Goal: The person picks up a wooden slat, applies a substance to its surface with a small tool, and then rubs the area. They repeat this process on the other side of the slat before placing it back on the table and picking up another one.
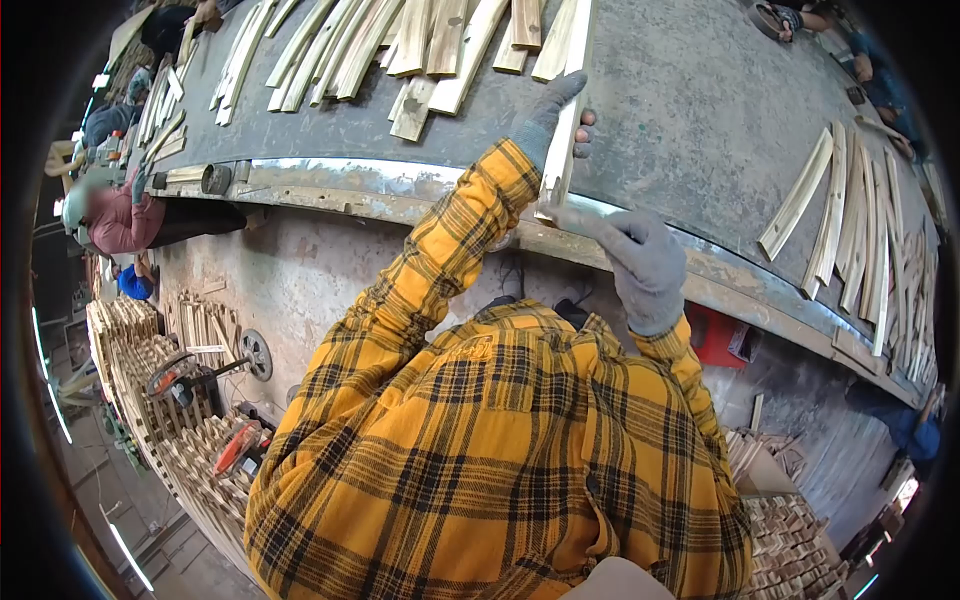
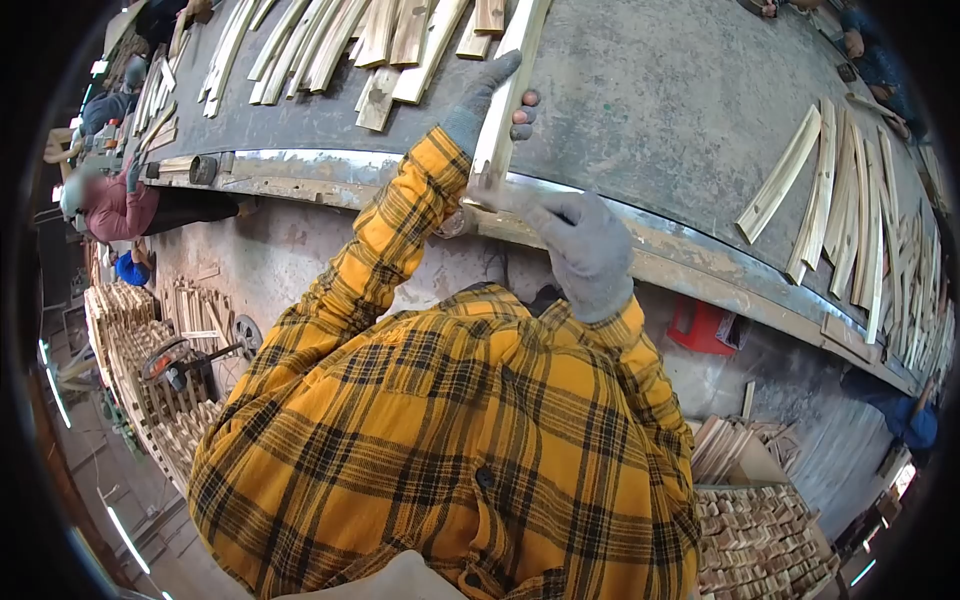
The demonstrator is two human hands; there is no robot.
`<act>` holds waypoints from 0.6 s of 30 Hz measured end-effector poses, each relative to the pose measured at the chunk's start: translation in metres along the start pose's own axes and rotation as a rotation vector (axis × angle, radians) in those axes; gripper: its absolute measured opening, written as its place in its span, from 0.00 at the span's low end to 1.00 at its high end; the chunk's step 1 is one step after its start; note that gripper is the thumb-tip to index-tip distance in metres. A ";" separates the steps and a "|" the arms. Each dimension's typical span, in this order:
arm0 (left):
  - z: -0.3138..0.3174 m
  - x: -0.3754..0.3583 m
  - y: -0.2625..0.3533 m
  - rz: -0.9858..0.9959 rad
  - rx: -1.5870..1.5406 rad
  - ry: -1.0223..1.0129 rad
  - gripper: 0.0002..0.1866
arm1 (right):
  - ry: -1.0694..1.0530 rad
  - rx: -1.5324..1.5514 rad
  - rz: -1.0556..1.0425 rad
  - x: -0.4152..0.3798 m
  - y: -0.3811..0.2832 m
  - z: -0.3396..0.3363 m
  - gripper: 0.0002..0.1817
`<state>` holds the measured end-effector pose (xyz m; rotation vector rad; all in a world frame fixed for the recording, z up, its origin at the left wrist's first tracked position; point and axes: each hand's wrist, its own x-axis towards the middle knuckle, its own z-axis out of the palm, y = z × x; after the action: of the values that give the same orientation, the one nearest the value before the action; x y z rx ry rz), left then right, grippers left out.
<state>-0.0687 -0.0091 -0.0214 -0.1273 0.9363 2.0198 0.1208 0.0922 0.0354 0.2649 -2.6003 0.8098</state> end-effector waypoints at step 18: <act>0.081 0.004 -0.031 -0.017 0.454 0.178 0.23 | 0.258 0.287 0.361 -0.035 0.019 -0.045 0.11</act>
<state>-0.0277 0.0572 0.0161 -0.0645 1.4766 1.7511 0.1614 0.1361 0.0445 -0.2262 -2.3133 1.2529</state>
